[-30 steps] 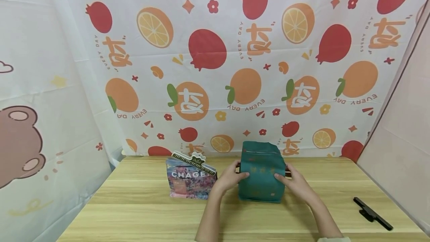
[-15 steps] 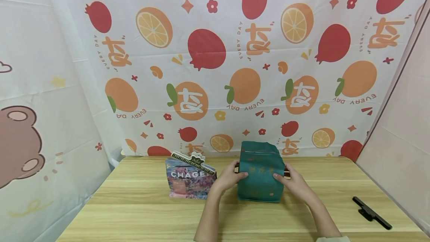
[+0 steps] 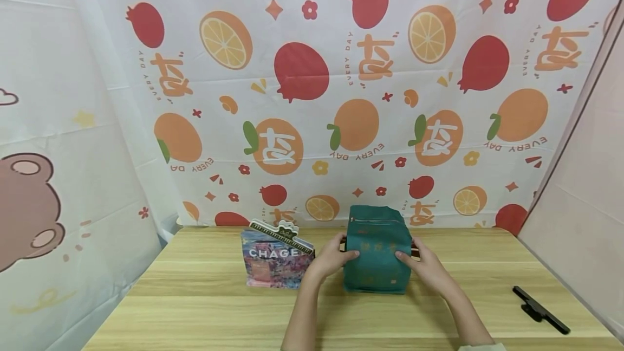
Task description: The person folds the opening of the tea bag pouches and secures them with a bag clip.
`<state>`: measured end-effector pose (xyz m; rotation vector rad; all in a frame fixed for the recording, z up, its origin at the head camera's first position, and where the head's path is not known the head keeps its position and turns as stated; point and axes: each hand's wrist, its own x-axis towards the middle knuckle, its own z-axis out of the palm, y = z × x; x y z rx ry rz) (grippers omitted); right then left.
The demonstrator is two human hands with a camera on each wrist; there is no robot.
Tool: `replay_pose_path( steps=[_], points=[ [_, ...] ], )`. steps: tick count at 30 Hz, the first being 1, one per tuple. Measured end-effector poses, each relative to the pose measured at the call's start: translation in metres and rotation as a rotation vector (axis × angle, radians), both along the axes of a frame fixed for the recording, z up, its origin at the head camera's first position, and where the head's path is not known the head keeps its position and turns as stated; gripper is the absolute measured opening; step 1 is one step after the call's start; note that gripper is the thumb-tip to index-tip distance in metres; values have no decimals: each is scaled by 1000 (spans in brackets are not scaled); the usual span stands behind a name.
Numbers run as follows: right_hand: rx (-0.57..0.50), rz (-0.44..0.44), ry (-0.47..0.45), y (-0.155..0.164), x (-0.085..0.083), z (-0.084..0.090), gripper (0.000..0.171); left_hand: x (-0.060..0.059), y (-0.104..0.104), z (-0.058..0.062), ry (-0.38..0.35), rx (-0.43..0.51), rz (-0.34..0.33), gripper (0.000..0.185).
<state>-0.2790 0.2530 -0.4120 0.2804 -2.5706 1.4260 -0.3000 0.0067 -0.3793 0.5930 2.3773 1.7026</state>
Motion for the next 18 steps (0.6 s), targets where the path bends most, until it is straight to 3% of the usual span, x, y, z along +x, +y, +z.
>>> replay_pose_path(
  steps=[18],
  points=[
    [-28,35,-5,-2,-1,0,49,-1,-5,2,26,-26,-45,50]
  ],
)
